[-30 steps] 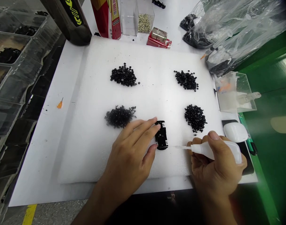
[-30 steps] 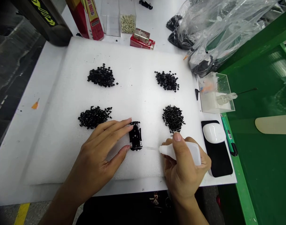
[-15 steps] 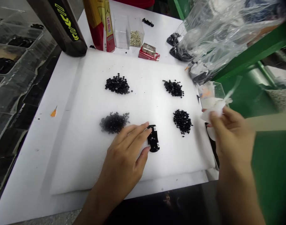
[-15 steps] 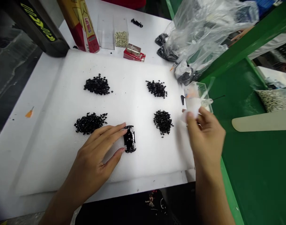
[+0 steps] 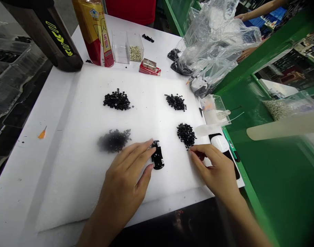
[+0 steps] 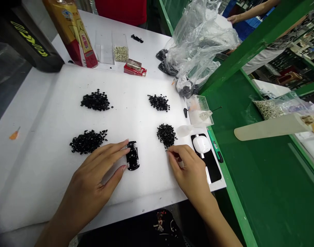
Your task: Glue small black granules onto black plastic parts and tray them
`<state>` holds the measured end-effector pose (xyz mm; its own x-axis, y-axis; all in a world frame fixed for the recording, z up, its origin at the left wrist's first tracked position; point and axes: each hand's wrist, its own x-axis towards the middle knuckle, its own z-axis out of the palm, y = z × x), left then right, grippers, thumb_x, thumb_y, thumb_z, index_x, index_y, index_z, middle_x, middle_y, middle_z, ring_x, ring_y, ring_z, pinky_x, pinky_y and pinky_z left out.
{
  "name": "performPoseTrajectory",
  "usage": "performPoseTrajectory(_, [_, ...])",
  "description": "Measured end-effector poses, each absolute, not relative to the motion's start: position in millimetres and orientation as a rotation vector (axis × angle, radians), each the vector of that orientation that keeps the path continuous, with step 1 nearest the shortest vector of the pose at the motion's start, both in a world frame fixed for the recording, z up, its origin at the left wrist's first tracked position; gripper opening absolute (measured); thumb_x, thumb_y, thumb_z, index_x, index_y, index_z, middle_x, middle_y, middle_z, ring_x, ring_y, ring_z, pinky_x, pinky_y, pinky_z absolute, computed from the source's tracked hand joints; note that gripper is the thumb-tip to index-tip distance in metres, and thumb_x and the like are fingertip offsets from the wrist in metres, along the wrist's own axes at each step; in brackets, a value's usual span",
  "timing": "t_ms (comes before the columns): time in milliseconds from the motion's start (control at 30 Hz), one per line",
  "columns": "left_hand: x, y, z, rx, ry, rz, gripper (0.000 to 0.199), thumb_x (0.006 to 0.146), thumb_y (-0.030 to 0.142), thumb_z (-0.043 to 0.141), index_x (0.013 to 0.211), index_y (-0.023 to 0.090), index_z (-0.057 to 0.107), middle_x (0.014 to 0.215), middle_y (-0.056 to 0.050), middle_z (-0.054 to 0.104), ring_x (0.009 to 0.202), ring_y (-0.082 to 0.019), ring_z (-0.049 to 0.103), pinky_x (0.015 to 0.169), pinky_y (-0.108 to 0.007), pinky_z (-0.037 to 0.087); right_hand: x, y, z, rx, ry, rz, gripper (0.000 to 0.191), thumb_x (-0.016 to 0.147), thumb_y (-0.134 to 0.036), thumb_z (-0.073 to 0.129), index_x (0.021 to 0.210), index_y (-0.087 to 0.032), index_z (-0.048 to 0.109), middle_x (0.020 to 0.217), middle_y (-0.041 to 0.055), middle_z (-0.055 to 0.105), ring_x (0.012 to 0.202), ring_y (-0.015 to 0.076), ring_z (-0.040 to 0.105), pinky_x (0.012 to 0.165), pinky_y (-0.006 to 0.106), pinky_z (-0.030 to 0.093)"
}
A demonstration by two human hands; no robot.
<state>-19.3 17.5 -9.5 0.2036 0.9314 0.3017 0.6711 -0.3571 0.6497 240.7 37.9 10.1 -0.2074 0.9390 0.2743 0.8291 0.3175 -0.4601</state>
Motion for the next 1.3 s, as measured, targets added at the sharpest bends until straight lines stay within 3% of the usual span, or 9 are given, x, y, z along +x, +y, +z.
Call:
performPoseTrajectory(267, [-16.0,9.8,3.9,1.752,1.485,1.258,0.029,0.1,0.02,0.059,0.125,0.031,0.07,0.131,0.002,0.073,0.123,-0.018,0.067,0.108,-0.035,0.057,241.7,50.0,14.9,-1.495,-2.286,0.331,0.005,0.101,-0.019,0.059,0.1,-0.021,0.063,0.093,0.0022,0.064,0.078,0.0145,0.062,0.064,0.025,0.053])
performPoseTrajectory(367, [-4.6,-4.7,18.5,1.412,1.508,1.3,0.024,0.099,0.024,0.061,0.116,0.035,0.074,0.112,0.004,0.078,0.105,-0.017,0.074,0.094,-0.028,0.062,228.7,32.9,23.9,-1.349,-2.225,0.327,0.009,0.1,-0.013,0.06,0.106,-0.02,0.06,0.097,0.0026,0.066,0.087,0.0145,0.065,0.077,0.026,0.056])
performPoseTrajectory(500, [14.7,-17.5,32.9,1.046,1.277,1.018,0.019,0.1,0.033,0.06,0.104,0.029,0.078,0.085,0.002,0.078,0.074,-0.015,0.074,0.072,-0.023,0.063,197.7,5.0,34.6,-1.217,-2.094,0.423,0.021,0.097,-0.007,0.061,0.113,-0.02,0.059,0.111,0.0059,0.069,0.104,0.0174,0.068,0.09,0.028,0.059])
performPoseTrajectory(733, [20.7,-17.8,25.0,0.823,1.194,0.975,0.023,0.099,0.038,0.062,0.096,0.026,0.081,0.088,0.0,0.079,0.078,-0.015,0.071,0.074,-0.023,0.063,184.4,-8.6,17.7,-1.083,-2.176,0.376,0.034,0.097,-0.002,0.06,0.128,-0.014,0.063,0.121,0.0127,0.07,0.116,0.0241,0.068,0.098,0.04,0.064])
performPoseTrajectory(833, [19.6,-18.7,21.0,0.759,1.197,0.978,0.025,0.099,0.04,0.063,0.095,0.024,0.082,0.087,-0.001,0.079,0.08,-0.016,0.072,0.077,-0.025,0.063,194.8,-10.2,14.7,-1.019,-2.294,0.328,0.043,0.097,-0.001,0.057,0.139,-0.011,0.059,0.132,0.0158,0.067,0.129,0.0289,0.062,0.105,0.046,0.061])
performPoseTrajectory(967, [18.2,-17.0,22.5,0.689,1.186,0.968,0.027,0.099,0.042,0.062,0.098,0.023,0.081,0.088,-0.002,0.078,0.08,-0.017,0.072,0.078,-0.027,0.064,202.7,-6.4,22.6,-0.912,-2.458,0.296,0.04,0.099,-0.002,0.05,0.137,-0.006,0.061,0.139,0.0182,0.063,0.138,0.0302,0.053,0.112,0.046,0.055])
performPoseTrajectory(1100, [18.0,-16.3,27.4,0.763,1.227,0.899,0.029,0.099,0.043,0.059,0.097,0.023,0.079,0.086,-0.002,0.076,0.08,-0.017,0.072,0.076,-0.027,0.063,200.5,2.4,34.3,-0.905,-2.446,0.278,0.032,0.102,-0.006,0.046,0.127,-0.007,0.066,0.124,0.0162,0.07,0.123,0.0254,0.064,0.104,0.039,0.06])
performPoseTrajectory(1200, [19.4,-17.5,29.3,0.924,1.304,0.837,0.034,0.102,0.045,0.053,0.091,0.023,0.075,0.075,0.0,0.07,0.073,-0.016,0.069,0.066,-0.024,0.058,199.7,9.1,46.5,-0.872,-2.497,0.328,0.03,0.105,-0.01,0.043,0.12,-0.006,0.069,0.109,0.0148,0.073,0.102,0.0228,0.07,0.089,0.033,0.063])
performPoseTrajectory(1300, [18.9,-16.8,30.3,1.107,1.314,0.765,0.037,0.105,0.041,0.047,0.083,0.023,0.07,0.07,0.0,0.067,0.069,-0.015,0.066,0.055,-0.024,0.05,203.7,13.2,57.5,-0.79,-2.59,0.433,0.031,0.106,-0.012,0.041,0.12,-0.008,0.068,0.106,0.0135,0.073,0.098,0.0218,0.069,0.086,0.032,0.062])
